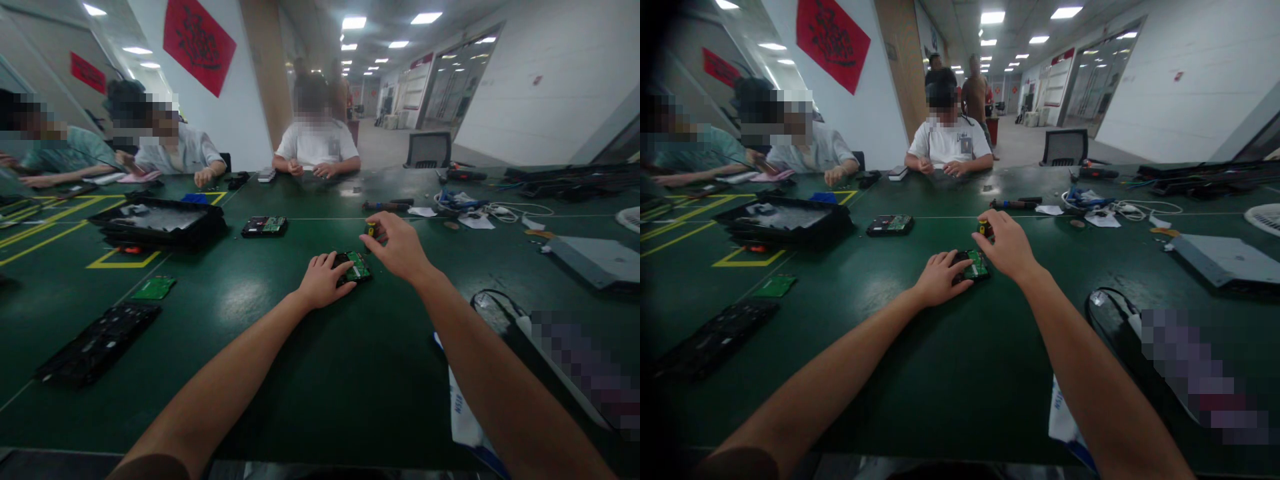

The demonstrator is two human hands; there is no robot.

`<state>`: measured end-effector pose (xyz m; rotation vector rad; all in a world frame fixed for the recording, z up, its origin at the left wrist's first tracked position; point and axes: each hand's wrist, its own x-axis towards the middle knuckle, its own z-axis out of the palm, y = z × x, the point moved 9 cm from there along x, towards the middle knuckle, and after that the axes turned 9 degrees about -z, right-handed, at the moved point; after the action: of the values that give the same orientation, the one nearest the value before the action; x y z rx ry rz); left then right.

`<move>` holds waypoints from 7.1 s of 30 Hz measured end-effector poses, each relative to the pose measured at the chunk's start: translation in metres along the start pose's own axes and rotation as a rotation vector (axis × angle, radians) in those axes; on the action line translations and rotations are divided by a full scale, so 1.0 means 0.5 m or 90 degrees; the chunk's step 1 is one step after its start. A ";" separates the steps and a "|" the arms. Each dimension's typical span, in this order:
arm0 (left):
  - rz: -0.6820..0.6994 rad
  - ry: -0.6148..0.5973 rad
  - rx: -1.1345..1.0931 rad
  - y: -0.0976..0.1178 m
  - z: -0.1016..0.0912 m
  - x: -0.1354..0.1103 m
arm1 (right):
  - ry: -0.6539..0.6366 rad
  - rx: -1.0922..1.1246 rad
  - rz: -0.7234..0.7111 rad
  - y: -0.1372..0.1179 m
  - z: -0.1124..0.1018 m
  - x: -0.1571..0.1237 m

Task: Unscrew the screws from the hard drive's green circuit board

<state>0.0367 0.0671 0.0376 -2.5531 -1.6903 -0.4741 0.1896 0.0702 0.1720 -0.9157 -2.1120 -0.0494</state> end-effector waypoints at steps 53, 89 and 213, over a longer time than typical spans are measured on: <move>0.000 -0.009 -0.016 0.000 -0.001 0.000 | -0.069 -0.038 0.002 0.001 0.025 -0.006; -0.005 -0.007 -0.020 0.000 -0.003 0.000 | -0.071 -0.020 0.005 -0.003 0.021 -0.001; 0.020 -0.039 -0.016 -0.019 -0.013 -0.025 | -0.416 -0.183 0.253 0.145 0.138 -0.191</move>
<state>0.0220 0.0586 0.0392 -2.6328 -1.6717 -0.4223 0.2271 0.0896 0.0404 -1.6893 -2.4970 0.1781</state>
